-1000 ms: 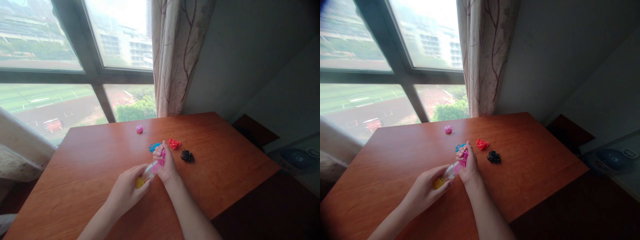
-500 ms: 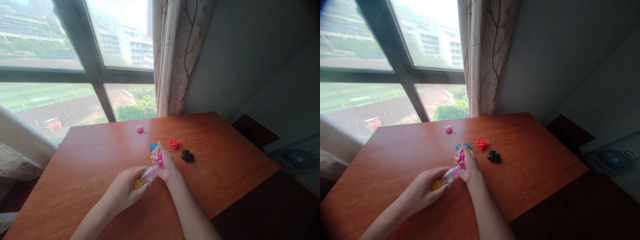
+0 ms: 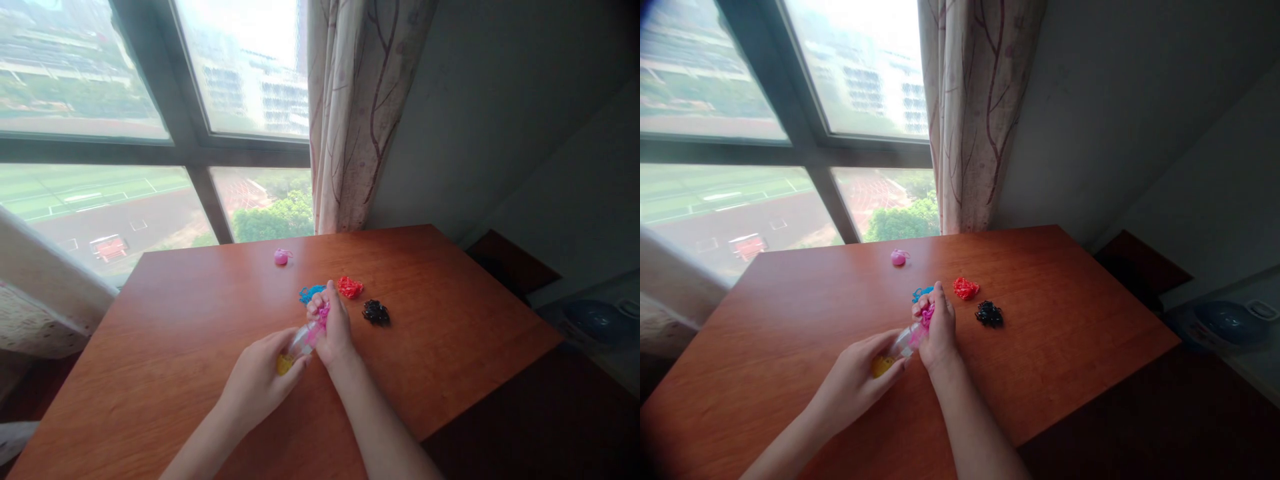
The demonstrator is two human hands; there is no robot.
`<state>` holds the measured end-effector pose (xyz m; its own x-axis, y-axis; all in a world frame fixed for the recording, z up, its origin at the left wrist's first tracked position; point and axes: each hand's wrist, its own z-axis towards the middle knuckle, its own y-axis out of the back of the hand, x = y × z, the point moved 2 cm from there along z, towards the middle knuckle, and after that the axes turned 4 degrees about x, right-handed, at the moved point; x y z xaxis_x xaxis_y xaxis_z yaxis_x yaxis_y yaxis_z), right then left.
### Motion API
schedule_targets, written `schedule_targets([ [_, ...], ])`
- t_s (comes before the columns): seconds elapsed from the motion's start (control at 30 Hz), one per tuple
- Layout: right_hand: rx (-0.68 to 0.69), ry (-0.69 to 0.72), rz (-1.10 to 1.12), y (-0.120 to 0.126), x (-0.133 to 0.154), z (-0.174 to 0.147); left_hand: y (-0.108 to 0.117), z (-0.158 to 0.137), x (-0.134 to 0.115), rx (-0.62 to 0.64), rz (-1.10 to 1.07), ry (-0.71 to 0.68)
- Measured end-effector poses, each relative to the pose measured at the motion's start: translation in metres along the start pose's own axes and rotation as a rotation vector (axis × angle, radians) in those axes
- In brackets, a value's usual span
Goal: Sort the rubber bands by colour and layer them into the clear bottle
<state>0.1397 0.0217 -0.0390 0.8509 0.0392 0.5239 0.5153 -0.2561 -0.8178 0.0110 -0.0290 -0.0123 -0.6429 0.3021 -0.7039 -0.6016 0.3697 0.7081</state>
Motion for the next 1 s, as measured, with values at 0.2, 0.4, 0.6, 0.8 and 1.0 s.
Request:
schedule_targets([
  [0.2,-0.036,-0.02,0.083,-0.001,-0.002,-0.003,-0.003,0.001,0.002,-0.047,-0.064,0.024],
  [0.4,0.034,-0.086,0.187,-0.001,-0.002,-0.002,-0.003,0.002,0.002,-0.048,-0.083,0.034],
  [0.6,0.068,-0.093,0.177,-0.005,-0.001,-0.004,-0.002,0.001,0.003,-0.058,-0.058,0.038],
  [0.8,0.1,-0.159,0.086,0.0,-0.001,-0.001,-0.001,0.001,0.001,-0.028,-0.035,0.018],
  [1.0,0.17,-0.367,0.082,0.007,0.003,0.003,0.003,-0.001,0.0,0.07,-0.031,-0.025],
])
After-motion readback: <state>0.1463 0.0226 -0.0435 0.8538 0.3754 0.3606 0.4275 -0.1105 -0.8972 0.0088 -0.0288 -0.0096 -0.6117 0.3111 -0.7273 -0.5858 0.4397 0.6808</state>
